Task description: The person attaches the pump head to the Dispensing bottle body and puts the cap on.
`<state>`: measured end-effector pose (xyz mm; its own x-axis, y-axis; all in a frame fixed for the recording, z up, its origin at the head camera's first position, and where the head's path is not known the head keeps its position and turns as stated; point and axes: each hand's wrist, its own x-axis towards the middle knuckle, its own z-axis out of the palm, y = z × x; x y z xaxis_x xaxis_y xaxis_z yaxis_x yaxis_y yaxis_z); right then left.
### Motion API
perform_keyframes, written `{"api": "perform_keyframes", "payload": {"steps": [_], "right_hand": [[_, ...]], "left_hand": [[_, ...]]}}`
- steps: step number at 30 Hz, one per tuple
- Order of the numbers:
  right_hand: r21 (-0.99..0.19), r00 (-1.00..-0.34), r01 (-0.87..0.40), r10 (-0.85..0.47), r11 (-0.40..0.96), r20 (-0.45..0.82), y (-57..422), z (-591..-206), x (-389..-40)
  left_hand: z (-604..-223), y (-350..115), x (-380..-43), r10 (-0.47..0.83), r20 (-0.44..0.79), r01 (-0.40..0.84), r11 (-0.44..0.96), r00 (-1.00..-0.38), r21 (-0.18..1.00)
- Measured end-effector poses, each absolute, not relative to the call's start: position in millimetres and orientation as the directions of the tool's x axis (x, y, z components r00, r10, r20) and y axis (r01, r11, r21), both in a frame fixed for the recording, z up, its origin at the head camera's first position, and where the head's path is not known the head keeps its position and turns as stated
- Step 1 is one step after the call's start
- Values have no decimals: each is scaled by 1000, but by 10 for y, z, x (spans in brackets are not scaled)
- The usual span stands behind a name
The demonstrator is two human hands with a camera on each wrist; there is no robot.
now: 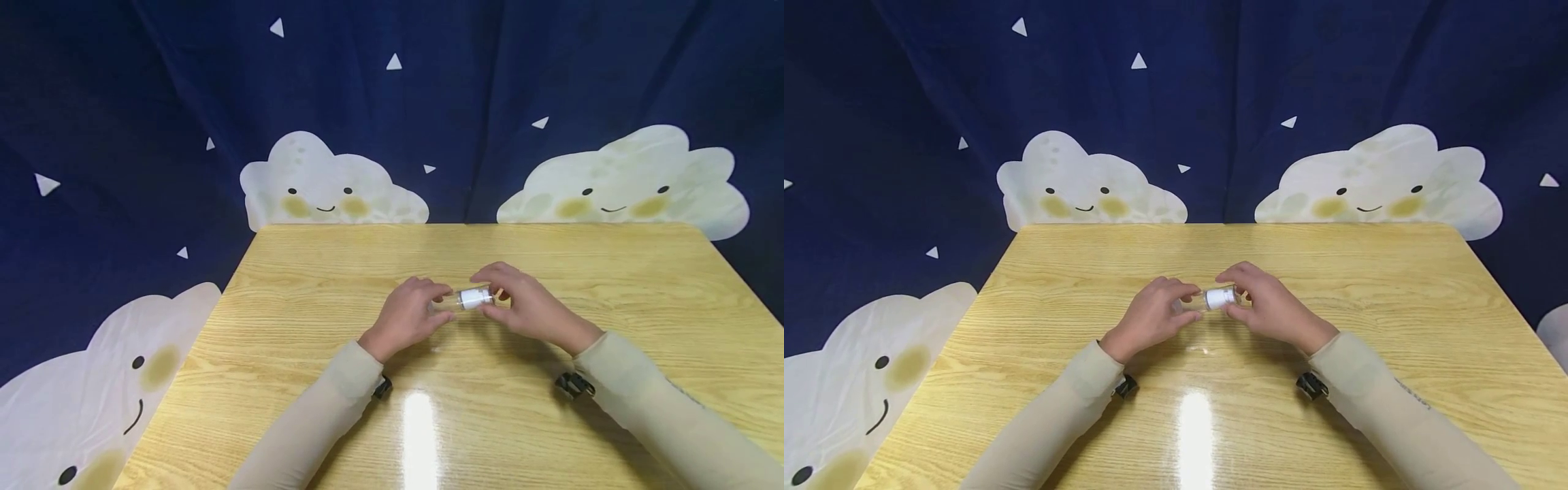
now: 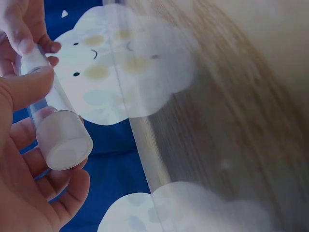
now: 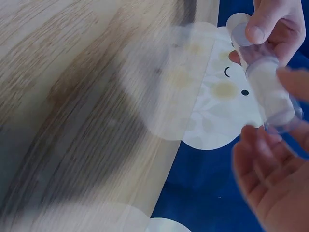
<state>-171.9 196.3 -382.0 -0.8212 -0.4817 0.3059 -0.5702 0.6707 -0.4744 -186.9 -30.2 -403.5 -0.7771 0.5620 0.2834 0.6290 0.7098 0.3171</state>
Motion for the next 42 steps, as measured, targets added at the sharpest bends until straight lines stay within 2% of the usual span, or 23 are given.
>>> {"api": "perform_keyframes", "payload": {"steps": [7,18,31,38,42], "right_hand": [[-502,-877,-478,-416,721,238,2040,-3817,-1720],[-519,-884,-453,-442,725,154,2119,-3851,-1720],[-525,-892,-436,-429,730,145,2186,-3864,-1736],[-534,-892,-435,-427,725,147,2210,-3856,-1733],[-550,-893,-431,-424,715,149,2216,-3868,-1729]], "left_hand": [[-4048,-361,-1864,548,238,597,713,-802,368],[-4072,-422,-1859,524,268,588,703,-808,400],[-4068,-440,-1854,529,223,568,693,-819,444],[-4060,-471,-1886,504,266,570,707,-822,419],[-4013,-511,-1915,483,280,558,696,-830,452]]}}
